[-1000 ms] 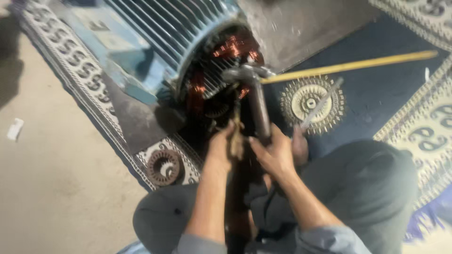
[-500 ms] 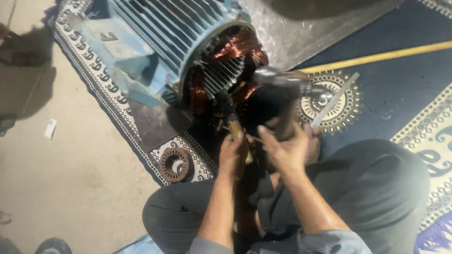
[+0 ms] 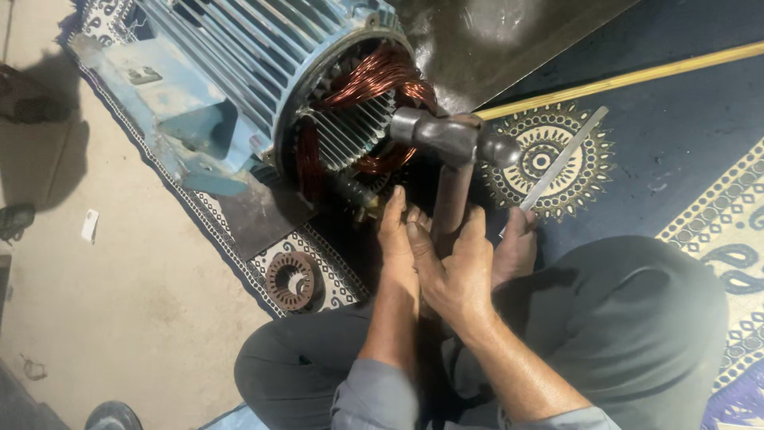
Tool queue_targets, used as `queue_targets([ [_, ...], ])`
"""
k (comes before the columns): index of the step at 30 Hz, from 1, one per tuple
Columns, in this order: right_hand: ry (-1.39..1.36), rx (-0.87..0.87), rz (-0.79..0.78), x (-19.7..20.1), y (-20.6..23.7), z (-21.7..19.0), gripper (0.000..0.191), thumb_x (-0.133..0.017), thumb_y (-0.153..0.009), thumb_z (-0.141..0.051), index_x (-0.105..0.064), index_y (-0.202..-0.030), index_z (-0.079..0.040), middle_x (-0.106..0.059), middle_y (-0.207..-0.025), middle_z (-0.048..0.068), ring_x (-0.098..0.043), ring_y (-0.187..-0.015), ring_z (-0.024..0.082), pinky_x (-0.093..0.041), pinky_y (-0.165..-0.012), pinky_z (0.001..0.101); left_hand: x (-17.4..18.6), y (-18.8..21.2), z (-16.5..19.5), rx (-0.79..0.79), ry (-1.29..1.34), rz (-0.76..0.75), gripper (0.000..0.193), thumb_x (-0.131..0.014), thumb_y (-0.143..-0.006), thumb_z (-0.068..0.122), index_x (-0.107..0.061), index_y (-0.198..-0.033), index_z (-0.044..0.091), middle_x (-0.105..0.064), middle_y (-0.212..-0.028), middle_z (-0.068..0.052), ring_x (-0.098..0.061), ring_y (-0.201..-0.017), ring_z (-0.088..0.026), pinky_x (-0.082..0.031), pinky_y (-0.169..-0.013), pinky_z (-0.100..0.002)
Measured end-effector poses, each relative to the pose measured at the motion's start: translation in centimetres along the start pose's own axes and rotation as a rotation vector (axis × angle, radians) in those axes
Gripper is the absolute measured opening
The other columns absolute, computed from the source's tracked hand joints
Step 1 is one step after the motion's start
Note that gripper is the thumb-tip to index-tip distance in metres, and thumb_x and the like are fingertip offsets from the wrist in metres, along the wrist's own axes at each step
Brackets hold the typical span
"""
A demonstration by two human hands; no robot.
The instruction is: The person sits on the floor working on an electric motor stator, using a long wooden stick to lever and press copper windings inside the stator, then uses a hammer and a punch to drive components out of the motor housing, repositioning the motor between strikes.
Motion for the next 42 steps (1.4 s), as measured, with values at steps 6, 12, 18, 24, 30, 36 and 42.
queue_targets([
  [6, 0.174, -0.104, -0.296, -4.5, -1.2, -0.3, 0.057, -0.071, -0.09, -0.026, -0.043, -0.131, 0.003, -0.071, -0.089, 0.031, -0.072, -0.086, 0.047, -0.056, -0.071, 0.0479, -1.7, -1.0, 0.5, -0.173, -0.237, -0.12, 0.014, -0.057, -0.097, 0.029, -0.055, -0.087, 0.019, -0.043, -0.066, 0.007, -0.043, -0.054, -0.007, -0.037, -0.046, -0.026],
  [12, -0.104, -0.143, -0.081, -0.5, 0.0, -2.0, 0.056, -0.069, -0.089, -0.021, -0.046, -0.135, 0.001, -0.067, -0.095, 0.027, -0.069, -0.078, 0.048, -0.056, -0.063, 0.0472, -2.5, -3.6, -2.2, -0.055, 0.142, -0.241, 0.027, -0.061, -0.097, 0.027, -0.049, -0.076, 0.017, -0.042, -0.061, 0.005, -0.044, -0.052, -0.011, -0.042, -0.052, -0.031],
  [18, 0.074, 0.111, 0.056, -0.4, -0.9, -4.4, 0.045, -0.072, -0.096, -0.024, -0.048, -0.126, -0.002, -0.066, -0.098, 0.024, -0.07, -0.078, 0.045, -0.057, -0.07, 0.0484, -2.2, -2.5, -1.9, 0.038, 0.249, -0.267, 0.03, -0.066, -0.096, 0.031, -0.051, -0.074, 0.017, -0.052, -0.062, 0.003, -0.052, -0.056, -0.013, -0.048, -0.057, -0.032],
  [24, 0.188, 0.116, -0.324, -3.0, -3.6, -5.9, 0.058, -0.074, -0.089, -0.02, -0.046, -0.132, 0.006, -0.069, -0.092, 0.026, -0.07, -0.085, 0.048, -0.057, -0.068, 0.0489, -5.4, -0.6, -1.2, 0.235, 0.234, -0.593, 0.028, -0.066, -0.082, 0.035, -0.069, -0.092, 0.01, -0.067, -0.079, -0.003, -0.062, -0.069, -0.014, -0.049, -0.063, -0.03],
  [30, -0.328, -0.067, -0.107, 3.2, 0.8, -5.8, 0.034, -0.068, -0.094, -0.007, -0.048, -0.119, 0.002, -0.066, -0.086, 0.008, -0.067, -0.068, 0.011, -0.057, -0.06, 0.0289, -6.9, 0.6, -2.3, 0.083, 0.233, -0.628, 0.022, -0.07, -0.083, 0.028, -0.058, -0.079, 0.009, -0.052, -0.064, -0.001, -0.05, -0.055, -0.014, -0.042, -0.054, -0.03],
  [36, -0.277, -0.006, -0.042, 3.2, 1.5, -6.0, 0.031, -0.068, -0.095, -0.007, -0.046, -0.116, 0.0, -0.065, -0.077, 0.007, -0.065, -0.062, 0.01, -0.054, -0.059, 0.0262, -4.4, 0.6, -0.7, -0.097, 0.058, -0.296, 0.022, -0.068, -0.088, 0.024, -0.052, -0.076, 0.014, -0.045, -0.062, 0.001, -0.045, -0.054, -0.014, -0.04, -0.051, -0.028],
  [42, 0.126, -0.003, -0.29, -3.9, -0.1, -2.2, 0.04, -0.077, -0.089, -0.012, -0.049, -0.112, 0.005, -0.067, -0.076, 0.021, -0.071, -0.069, 0.031, -0.054, -0.064, 0.0414, -0.1, 2.8, 2.3, -0.629, -0.591, -0.219, 0.018, -0.066, -0.093, 0.026, -0.054, -0.088, 0.014, -0.047, -0.072, 0.001, -0.049, -0.064, -0.015, -0.043, -0.057, -0.03],
])
Point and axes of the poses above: each hand's wrist, its own y-axis away from the middle knuckle, its own x-axis out of the back of the hand, z = x × y, the point moved 8 cm from there along -y, towards the middle knuckle
